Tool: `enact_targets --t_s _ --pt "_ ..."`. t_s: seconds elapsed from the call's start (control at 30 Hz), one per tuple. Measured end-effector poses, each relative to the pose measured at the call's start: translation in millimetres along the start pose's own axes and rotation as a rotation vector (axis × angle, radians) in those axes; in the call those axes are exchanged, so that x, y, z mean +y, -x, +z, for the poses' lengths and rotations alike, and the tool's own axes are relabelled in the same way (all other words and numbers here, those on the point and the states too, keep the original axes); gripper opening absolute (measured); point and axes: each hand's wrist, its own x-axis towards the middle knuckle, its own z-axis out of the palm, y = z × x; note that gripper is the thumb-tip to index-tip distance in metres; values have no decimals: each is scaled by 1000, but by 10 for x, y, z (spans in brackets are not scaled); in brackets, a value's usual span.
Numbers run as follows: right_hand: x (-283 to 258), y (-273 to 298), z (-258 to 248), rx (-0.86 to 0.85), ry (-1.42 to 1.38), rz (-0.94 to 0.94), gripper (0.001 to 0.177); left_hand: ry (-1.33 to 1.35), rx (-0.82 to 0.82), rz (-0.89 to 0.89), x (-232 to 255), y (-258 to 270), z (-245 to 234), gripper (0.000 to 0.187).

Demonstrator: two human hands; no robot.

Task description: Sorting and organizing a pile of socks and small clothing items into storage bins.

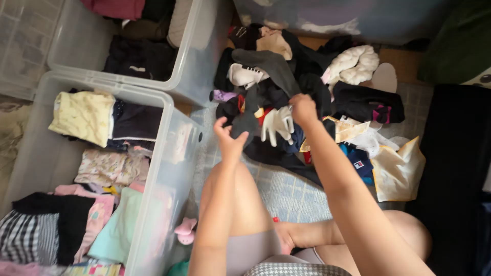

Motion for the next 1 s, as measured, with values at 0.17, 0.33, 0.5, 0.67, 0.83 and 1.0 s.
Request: enact_targets --t_s 0.17,0.33,0.5,0.67,0.83,1.0 --pt "-368 -72 -773 136 -580 217 16 300 -177 -18 813 -86 -493 89" --pt "-1042 353 -2175 127 -1734 474 16 526 -475 -124 1447 97 -380 72" --pt "-1043 1201 -2899 311 -1828 390 12 152 -603 261 1916 610 -174 34" --pt "-680 2023 -3498 433 -1810 242 20 411 -755 102 2346 1396 570 35" --pt "-583 2329 -4018 567 -1639 132 48 569 -786 200 2488 1888 1132 33" --pt "-301 2783 -4186 749 -1039 167 28 548 -605 37 1921 2146 1433 22"
